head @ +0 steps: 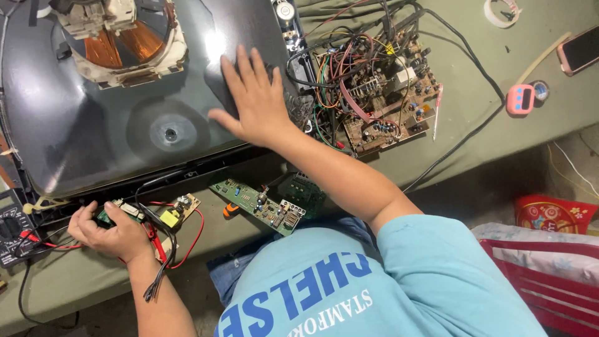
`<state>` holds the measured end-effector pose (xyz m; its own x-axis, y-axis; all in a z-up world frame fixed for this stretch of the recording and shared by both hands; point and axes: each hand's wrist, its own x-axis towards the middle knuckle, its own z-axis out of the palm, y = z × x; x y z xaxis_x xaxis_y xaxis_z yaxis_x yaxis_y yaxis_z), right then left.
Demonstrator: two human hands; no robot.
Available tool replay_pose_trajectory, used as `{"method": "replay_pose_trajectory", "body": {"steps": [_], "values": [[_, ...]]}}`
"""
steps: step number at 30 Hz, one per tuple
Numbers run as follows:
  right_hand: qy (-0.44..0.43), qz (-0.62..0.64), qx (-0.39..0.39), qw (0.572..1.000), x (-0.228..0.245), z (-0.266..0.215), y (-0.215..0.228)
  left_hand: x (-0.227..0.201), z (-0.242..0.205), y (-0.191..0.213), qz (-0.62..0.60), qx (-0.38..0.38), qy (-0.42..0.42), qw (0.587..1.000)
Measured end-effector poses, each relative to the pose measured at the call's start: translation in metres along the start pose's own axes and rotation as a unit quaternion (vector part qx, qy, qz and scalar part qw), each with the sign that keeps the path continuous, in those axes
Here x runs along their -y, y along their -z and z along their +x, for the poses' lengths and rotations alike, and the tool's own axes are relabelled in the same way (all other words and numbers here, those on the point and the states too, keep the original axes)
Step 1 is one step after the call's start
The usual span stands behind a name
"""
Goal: The person is inspecting the internal components of a CRT television, moving circuit boards, and using a screwdriver to work on a small PCB.
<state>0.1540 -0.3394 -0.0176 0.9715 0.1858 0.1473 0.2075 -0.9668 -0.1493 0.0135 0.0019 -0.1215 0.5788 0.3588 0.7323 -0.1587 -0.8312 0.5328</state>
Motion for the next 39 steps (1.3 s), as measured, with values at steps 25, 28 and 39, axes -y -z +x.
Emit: {"method": "replay_pose_trajectory", "body": {"steps": [25, 28, 39], "values": [[0.132, 0.042, -0.114, 0.984, -0.011, -0.037, -0.011, -0.001, 0.059, 0.085, -0.060, 0.088, 0.024, 0.994], [0.139, 0.053, -0.131, 0.980, -0.028, -0.008, -0.016, -0.053, 0.076, 0.093, -0.109, 0.072, -0.055, 0.990], [0.108, 0.030, -0.115, 0.987, -0.010, -0.026, -0.005, -0.225, 0.112, 0.125, -0.436, 0.108, -0.301, 0.841]]}}
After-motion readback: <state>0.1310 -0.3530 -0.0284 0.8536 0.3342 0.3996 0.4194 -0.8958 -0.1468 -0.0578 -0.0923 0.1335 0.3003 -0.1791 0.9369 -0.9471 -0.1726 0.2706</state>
